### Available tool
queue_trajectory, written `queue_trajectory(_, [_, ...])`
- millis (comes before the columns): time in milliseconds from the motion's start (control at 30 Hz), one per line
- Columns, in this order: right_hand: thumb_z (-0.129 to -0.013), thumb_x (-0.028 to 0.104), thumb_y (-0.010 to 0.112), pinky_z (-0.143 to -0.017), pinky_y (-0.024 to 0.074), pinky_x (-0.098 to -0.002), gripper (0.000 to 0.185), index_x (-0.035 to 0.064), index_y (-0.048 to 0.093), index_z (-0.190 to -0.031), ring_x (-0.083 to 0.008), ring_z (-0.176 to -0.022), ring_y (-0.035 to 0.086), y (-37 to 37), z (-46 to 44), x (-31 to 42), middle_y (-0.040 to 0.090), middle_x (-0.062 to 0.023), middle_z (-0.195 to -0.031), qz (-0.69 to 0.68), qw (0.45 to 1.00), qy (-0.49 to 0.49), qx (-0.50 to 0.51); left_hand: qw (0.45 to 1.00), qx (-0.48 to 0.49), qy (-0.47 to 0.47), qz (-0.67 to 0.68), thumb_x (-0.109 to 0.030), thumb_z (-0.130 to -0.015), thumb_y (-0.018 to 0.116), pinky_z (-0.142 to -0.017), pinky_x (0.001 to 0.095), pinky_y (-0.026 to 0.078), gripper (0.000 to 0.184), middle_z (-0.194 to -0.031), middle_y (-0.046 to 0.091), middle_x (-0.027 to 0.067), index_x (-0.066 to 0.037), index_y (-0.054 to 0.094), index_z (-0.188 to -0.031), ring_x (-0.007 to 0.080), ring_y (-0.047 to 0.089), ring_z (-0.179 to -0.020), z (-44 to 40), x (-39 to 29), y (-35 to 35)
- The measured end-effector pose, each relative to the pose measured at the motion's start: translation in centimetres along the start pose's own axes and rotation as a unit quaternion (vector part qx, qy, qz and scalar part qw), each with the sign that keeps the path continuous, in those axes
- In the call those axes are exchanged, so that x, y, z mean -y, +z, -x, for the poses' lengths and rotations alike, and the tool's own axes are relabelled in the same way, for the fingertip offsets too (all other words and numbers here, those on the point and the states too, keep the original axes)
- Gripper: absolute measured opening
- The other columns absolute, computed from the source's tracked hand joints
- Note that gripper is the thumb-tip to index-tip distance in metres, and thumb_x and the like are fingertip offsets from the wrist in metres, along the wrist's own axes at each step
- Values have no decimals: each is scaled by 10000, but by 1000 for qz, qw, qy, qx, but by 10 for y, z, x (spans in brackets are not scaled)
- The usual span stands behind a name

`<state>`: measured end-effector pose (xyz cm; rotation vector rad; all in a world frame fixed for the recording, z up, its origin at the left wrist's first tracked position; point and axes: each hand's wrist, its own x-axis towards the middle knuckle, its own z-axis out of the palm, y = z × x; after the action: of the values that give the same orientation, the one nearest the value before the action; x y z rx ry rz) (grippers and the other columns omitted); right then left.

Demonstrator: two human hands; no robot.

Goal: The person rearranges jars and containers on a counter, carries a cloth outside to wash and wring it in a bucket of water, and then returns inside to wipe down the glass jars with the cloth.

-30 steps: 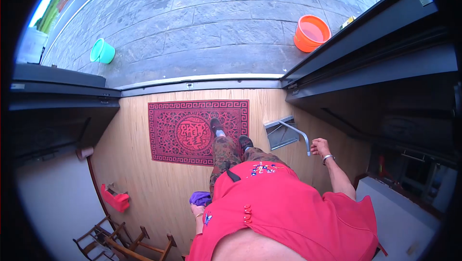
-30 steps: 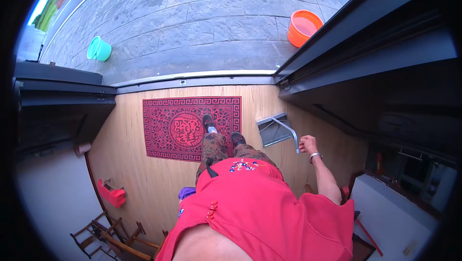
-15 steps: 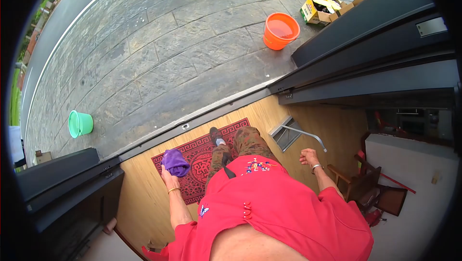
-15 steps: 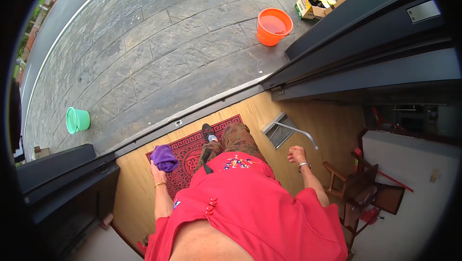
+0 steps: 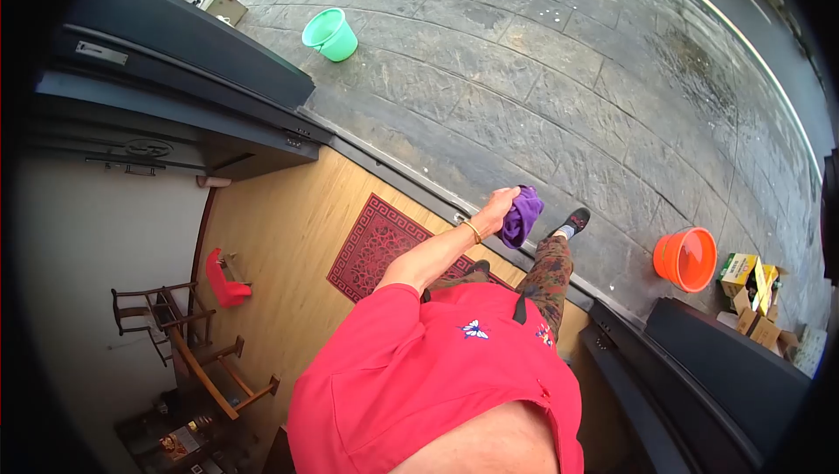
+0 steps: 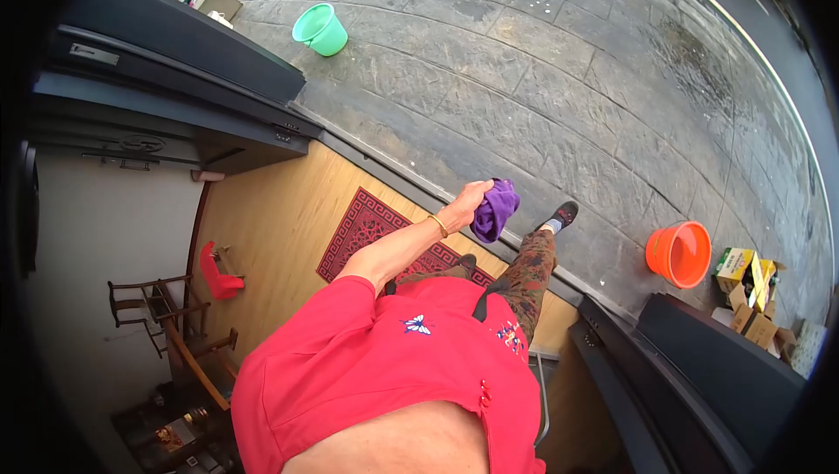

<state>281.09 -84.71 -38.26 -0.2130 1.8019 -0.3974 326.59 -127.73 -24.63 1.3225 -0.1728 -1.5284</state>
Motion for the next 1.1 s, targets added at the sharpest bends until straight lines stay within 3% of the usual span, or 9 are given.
queue_trajectory(67, [-812, 82, 573, -477, 542, -339, 153, -12, 632, -917, -222, -619, 656, 1, -23, 29, 658, -130, -745, -31, 999, -13, 1, 997, 60, -49, 25, -198, -931, 534, -635, 262, 442, 160, -795, 590, -6, -64, 606, -882, 104, 519, -662, -16, -13, 28])
queue_trajectory(200, [-802, 68, 574, -478, 544, -356, 151, -22, 630, -909, -231, -602, 658, 40, 8, 247, 660, -138, -754, -103, 993, -39, -32, 958, 194, -156, 140, -233, -1000, 327, -1006, 414, 438, 418, -1243, 564, 197, 61, 497, -1244, 300, 576, -1120, -77, -46, 96])
queue_trajectory(300, [-840, 149, 603, -526, 554, -365, 241, -27, 617, -1005, -251, -656, 665, 44, -52, 347, 660, -153, -829, -60, 997, 26, -40, 983, 82, -161, 28, -228, -975, 399, -923, 428, 496, 375, -1181, 600, 169, 42, 516, -1209, 287, 613, -1046, -130, -37, 131])
queue_trajectory(433, [-848, 192, 601, -511, 537, -323, 268, 10, 603, -1045, -196, -619, 635, 54, -72, 523, 649, -104, -836, -220, 970, -98, 12, 954, 160, -225, -118, -198, -923, 508, -791, 376, 534, 277, -1006, 653, 137, 17, 591, -1077, 233, 649, -892, -179, -35, 242])
queue_trajectory(567, [-881, 415, 596, -827, 522, -444, 567, 54, 472, -1300, -261, -1069, 577, 61, -25, 671, 561, -121, -1217, -201, 962, -176, 48, 864, 321, -225, -316, -211, -908, 548, -709, 299, 501, 225, -902, 645, 60, -9, 624, -971, 129, 610, -801, -164, -44, 381])
queue_trajectory(633, [-868, 482, 596, -875, 488, -485, 613, 97, 457, -1324, -253, -1150, 520, 61, -31, 697, 523, -95, -1273, -305, 931, -159, 120, 811, 400, -219, -366, -219, -912, 553, -706, 271, 480, 214, -905, 633, 28, -25, 629, -960, 95, 584, -794, -155, -45, 436])
queue_trajectory(733, [-879, 408, 611, -798, 513, -373, 441, 93, 588, -1186, -181, -971, 614, 51, -41, 709, 625, -50, -1108, -419, 881, -152, 157, 770, 438, -249, -390, -239, -922, 551, -731, 257, 468, 221, -929, 628, 17, -41, 633, -975, 95, 568, -810, -169, -33, 473])
queue_trajectory(833, [-848, 312, 648, -599, 471, -265, 234, 79, 646, -858, -93, -654, 580, 43, -51, 701, 629, 18, -775, -466, 866, -177, -38, 761, 440, -322, -353, -213, -914, 558, -769, 251, 467, 216, -950, 637, 22, -32, 614, -1018, 108, 588, -835, -188, -29, 503])
queue_trajectory(1100, [-831, 130, 686, -639, 490, -223, 149, 33, 639, -934, -89, -689, 602, 23, -49, 713, 647, -14, -814, -673, 663, -201, -258, 682, 501, -300, -442, -150, -914, 561, -670, 231, 488, 140, -841, 630, 16, -24, 609, -951, 89, 588, -719, -227, -1, 607])
